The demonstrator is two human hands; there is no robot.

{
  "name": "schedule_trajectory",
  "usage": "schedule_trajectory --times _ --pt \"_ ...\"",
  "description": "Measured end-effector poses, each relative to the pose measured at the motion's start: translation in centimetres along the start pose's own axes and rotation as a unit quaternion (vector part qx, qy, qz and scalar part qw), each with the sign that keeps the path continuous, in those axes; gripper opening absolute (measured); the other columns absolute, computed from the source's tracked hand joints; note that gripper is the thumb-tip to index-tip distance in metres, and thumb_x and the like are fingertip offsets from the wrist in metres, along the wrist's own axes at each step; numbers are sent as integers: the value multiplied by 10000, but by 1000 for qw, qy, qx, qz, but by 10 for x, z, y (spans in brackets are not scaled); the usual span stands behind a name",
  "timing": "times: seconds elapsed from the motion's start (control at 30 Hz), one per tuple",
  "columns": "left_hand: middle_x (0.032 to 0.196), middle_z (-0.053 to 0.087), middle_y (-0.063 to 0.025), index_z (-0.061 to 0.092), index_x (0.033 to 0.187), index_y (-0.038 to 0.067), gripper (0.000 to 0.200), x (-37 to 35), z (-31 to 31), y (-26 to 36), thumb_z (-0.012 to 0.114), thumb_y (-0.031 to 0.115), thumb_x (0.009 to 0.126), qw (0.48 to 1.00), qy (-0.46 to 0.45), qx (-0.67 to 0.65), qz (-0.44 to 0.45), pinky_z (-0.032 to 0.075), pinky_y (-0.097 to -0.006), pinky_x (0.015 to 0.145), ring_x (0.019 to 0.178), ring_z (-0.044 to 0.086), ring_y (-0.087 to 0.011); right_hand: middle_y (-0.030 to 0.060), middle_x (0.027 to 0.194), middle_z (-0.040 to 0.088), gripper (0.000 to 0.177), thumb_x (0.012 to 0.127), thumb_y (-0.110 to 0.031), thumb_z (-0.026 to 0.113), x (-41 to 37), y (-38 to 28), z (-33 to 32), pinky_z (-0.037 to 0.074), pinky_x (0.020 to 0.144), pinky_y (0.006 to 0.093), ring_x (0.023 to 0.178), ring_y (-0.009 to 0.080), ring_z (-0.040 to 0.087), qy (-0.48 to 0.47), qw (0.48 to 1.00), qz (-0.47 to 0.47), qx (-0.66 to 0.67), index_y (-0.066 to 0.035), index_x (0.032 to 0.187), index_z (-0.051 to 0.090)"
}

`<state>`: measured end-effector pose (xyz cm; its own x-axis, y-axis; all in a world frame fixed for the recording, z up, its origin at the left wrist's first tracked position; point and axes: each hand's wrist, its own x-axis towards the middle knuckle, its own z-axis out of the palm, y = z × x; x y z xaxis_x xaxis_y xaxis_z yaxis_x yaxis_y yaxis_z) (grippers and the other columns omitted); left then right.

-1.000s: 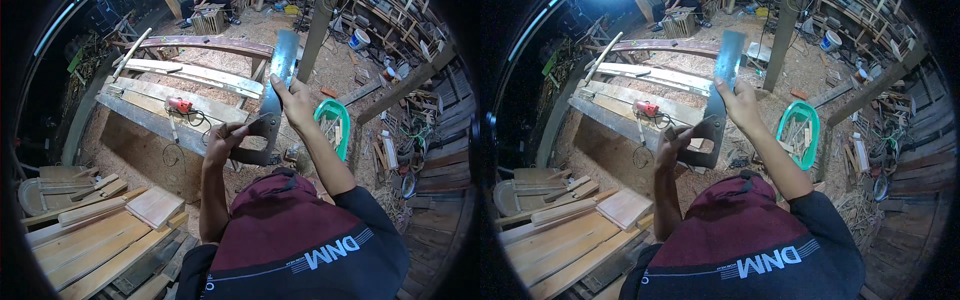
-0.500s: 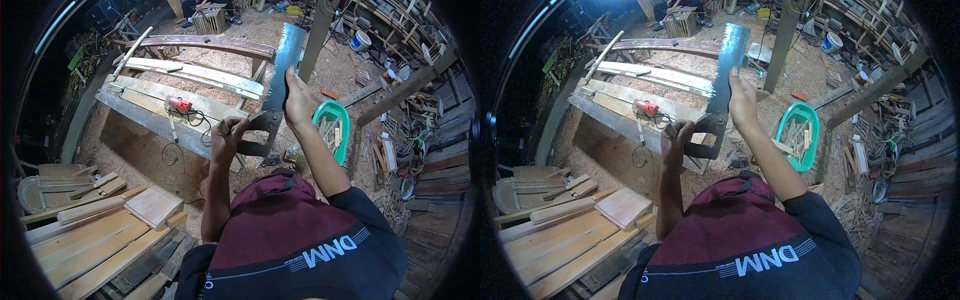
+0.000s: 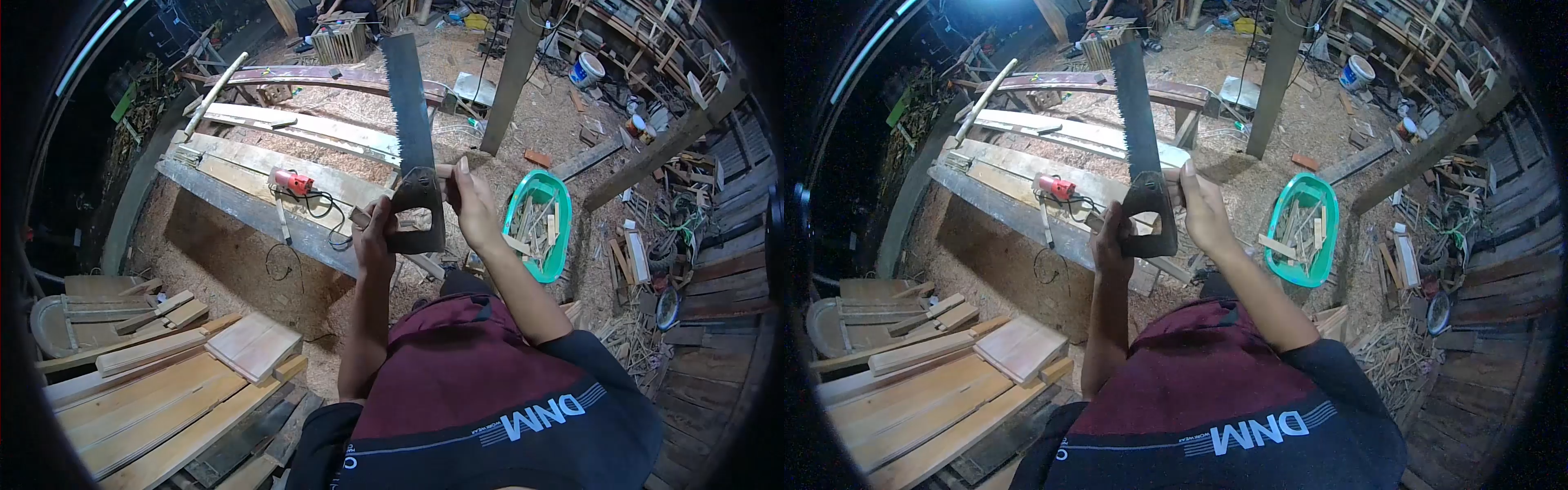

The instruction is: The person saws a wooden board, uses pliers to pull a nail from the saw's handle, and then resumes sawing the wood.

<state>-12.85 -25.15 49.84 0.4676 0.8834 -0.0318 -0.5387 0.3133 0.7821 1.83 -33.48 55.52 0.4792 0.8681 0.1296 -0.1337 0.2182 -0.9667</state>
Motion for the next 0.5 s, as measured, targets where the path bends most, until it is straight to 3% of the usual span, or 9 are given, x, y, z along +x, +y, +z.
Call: schedule_trajectory --times 0.2,0.4,0.43,0.5 --pt "729 537 28 633 942 75 234 13 8 -22 596 303 979 994 4 -82 -68 380 -226 563 597 448 -52 45 941 657 338 1030 -222 491 6 -12 -10 477 773 263 852 98 576 -16 995 -62 -78 45 1191 623" --pt "813 587 23 623 1084 77 393 27 53 -12 474 433 1016 994 5 -55 -90 436 -207 556 642 529 -43 53 974 633 296 982 -57 483 30 -37 -13 495 770 267 863 123 590 -47 993 -79 -71 28 1235 610" --pt "779 575 17 606 1061 80 409 31 63 -9 428 447 1028 994 0 -53 -95 451 -209 533 634 550 -45 53 952 641 280 996 -99 514 40 -34 -22 493 738 252 840 108 588 -63 988 -115 -85 24 1226 617" --pt "735 553 11 584 1032 82 430 40 68 -13 376 459 1042 990 -35 -89 -103 453 -218 503 609 556 -55 52 935 646 277 1004 -153 535 55 -46 -30 487 722 242 827 95 585 -84 990 -97 -56 22 1194 633"
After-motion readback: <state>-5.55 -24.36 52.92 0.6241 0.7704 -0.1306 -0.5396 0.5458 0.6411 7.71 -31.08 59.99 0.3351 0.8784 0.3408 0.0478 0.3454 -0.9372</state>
